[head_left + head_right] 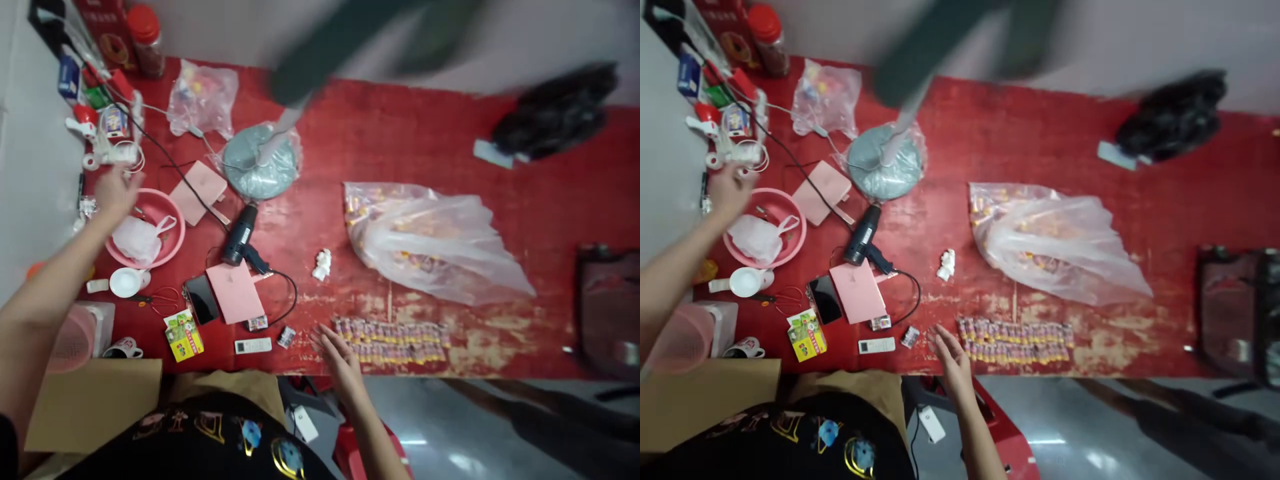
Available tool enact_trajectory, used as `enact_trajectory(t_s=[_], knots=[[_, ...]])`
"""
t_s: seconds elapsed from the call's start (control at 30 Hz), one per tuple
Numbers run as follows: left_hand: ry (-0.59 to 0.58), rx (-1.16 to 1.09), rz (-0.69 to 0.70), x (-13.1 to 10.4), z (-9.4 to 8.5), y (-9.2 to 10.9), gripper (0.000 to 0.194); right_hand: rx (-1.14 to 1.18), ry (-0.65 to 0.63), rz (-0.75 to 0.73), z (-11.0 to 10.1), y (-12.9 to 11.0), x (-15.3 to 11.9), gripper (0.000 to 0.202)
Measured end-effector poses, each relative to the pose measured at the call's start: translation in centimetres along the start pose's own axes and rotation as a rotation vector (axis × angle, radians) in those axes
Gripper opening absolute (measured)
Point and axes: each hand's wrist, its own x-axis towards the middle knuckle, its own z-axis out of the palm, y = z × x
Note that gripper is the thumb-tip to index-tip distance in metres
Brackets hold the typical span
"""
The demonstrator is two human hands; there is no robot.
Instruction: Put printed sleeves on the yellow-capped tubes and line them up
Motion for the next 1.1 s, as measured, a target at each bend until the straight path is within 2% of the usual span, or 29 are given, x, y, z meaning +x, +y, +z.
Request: enact_trajectory(t_s=[0.1,0.17,0.2,0.23,0.3,0.43,0.53,0.63,0.7,0.77,0.8,0.83,0.9,0.93,1.0,1.03,1.1], knots=[[-0.163,0.041,0.088,-4.9,5.6,11.5,0.085,0.057,0.101,0.079,-3.3,5.5,1.3,0.081],[-0.371,0.089,0.058,-7.9,9.5,17.3,0.092,0.077,0.116,0.094,-5.1,8.0,1.9,0.081],[-0.471,0.118,0.021,-9.0,11.0,19.4,0.095,0.093,0.104,0.099,-6.1,9.2,2.2,0.079],[-0.538,0.145,-0.002,-9.8,12.0,20.9,0.095,0.109,0.081,0.111,-7.2,10.3,2.4,0.076],[-0.558,0.191,-0.038,-10.4,12.5,22.6,0.089,0.130,0.026,0.150,-9.6,12.7,2.9,0.071],[-0.463,0.265,-0.041,-9.9,10.4,25.1,0.083,0.138,-0.038,0.181,-14.8,17.0,4.0,0.065],[-0.428,0.309,0.041,-8.5,10.0,29.1,0.090,0.124,-0.070,0.185,-18.8,18.4,5.2,0.069],[-0.448,0.331,0.159,-7.0,10.9,34.0,0.089,0.039,-0.093,0.141,-23.4,18.4,6.8,0.073],[-0.479,0.374,0.208,-6.3,11.6,36.7,0.083,-0.005,-0.053,0.094,-27.0,18.4,7.7,0.070],[-0.479,0.416,0.224,-6.0,12.2,38.6,0.077,-0.015,0.041,0.075,-30.9,19.1,8.1,0.063],[-0.436,0.441,0.224,-6.3,12.4,39.3,0.075,-0.013,0.093,0.082,-32.7,19.7,8.0,0.058],[-0.312,0.436,0.247,-7.0,12.5,40.0,0.070,-0.017,0.135,0.094,-34.4,20.5,7.6,0.052],[-0.127,0.355,0.339,-10.0,12.2,41.4,0.054,-0.034,0.184,0.138,-36.6,22.2,6.2,0.038],[-0.110,0.303,0.352,-12.4,11.9,42.1,0.047,-0.044,0.192,0.167,-37.2,23.1,5.2,0.032],[-0.187,0.174,0.363,-18.4,11.6,43.4,0.039,-0.060,0.177,0.220,-37.0,24.8,3.0,0.024],[-0.272,0.091,0.378,-21.7,11.7,43.9,0.038,-0.067,0.160,0.242,-36.5,25.7,1.8,0.023],[-0.372,0.068,0.450,-28.1,12.4,44.6,0.040,-0.080,0.120,0.277,-34.8,27.2,-0.2,0.025]])
